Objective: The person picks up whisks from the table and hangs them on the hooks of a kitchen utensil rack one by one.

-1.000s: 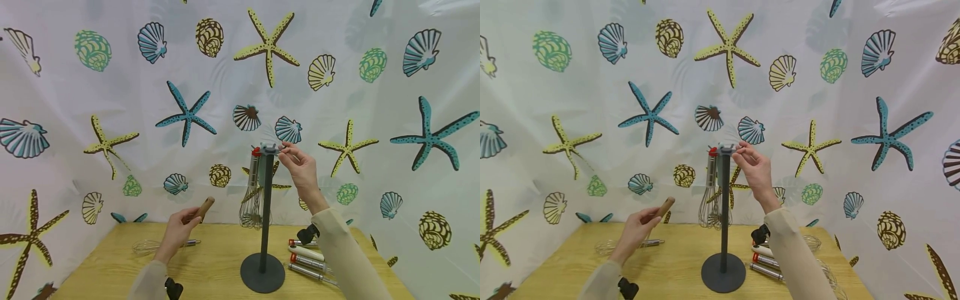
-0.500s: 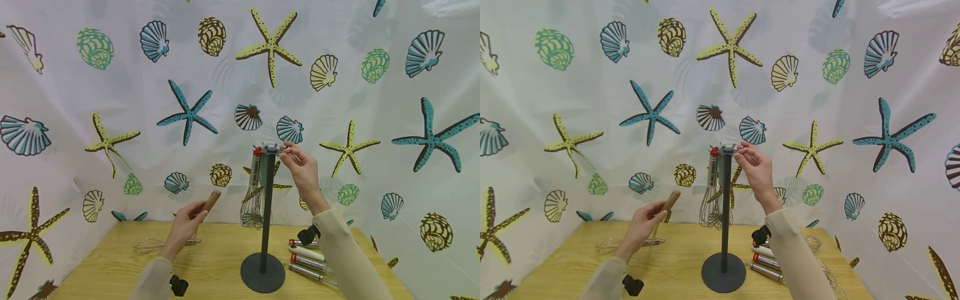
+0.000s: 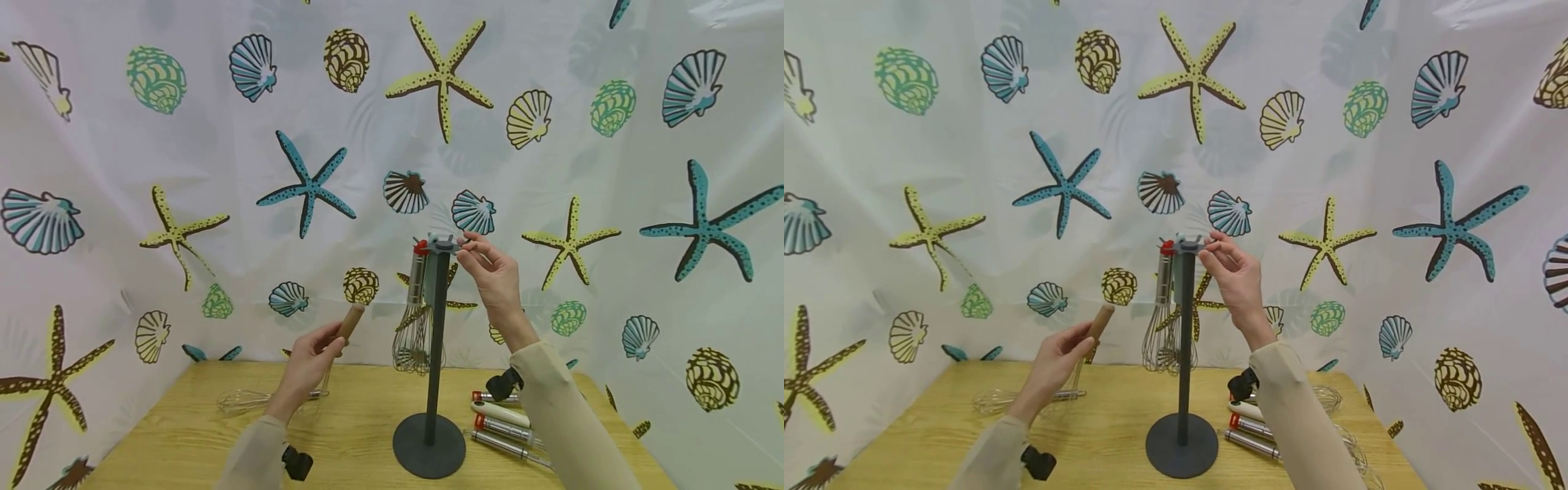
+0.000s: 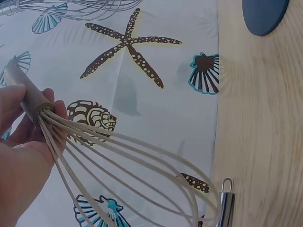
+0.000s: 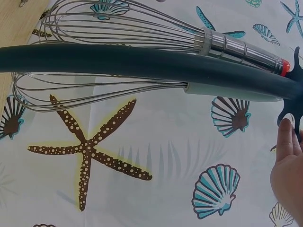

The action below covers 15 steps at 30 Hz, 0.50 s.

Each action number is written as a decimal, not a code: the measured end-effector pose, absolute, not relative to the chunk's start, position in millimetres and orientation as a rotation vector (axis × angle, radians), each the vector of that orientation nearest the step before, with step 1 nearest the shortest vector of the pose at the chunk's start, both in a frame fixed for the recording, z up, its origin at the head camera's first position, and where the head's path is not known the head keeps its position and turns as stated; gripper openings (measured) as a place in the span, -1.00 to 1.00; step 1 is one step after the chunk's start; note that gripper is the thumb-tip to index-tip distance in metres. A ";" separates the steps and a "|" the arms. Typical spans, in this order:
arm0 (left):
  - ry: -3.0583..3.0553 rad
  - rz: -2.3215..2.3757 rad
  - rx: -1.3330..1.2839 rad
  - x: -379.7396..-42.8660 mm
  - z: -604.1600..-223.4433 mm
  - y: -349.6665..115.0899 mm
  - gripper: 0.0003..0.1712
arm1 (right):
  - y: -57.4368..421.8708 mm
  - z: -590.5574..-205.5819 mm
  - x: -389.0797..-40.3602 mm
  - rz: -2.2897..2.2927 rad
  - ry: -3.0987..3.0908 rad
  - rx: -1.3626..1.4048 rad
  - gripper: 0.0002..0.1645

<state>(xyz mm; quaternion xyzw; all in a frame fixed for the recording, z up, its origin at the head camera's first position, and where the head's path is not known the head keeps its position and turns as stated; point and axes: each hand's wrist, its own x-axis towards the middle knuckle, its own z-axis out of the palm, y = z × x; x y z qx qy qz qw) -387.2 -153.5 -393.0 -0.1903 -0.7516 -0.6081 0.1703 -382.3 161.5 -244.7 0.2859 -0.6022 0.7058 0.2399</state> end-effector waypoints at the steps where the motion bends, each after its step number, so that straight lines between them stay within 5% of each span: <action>1: -2.131 -1.730 -0.549 -386.9 -391.9 -152.9 -0.53 | 161.5 -244.6 -381.9 1.932 -1.648 0.781 -0.90; 15: -2.114 -1.681 -0.599 -383.6 -381.5 -143.7 -0.47 | 161.2 -244.6 -381.2 1.920 -1.655 0.786 -0.92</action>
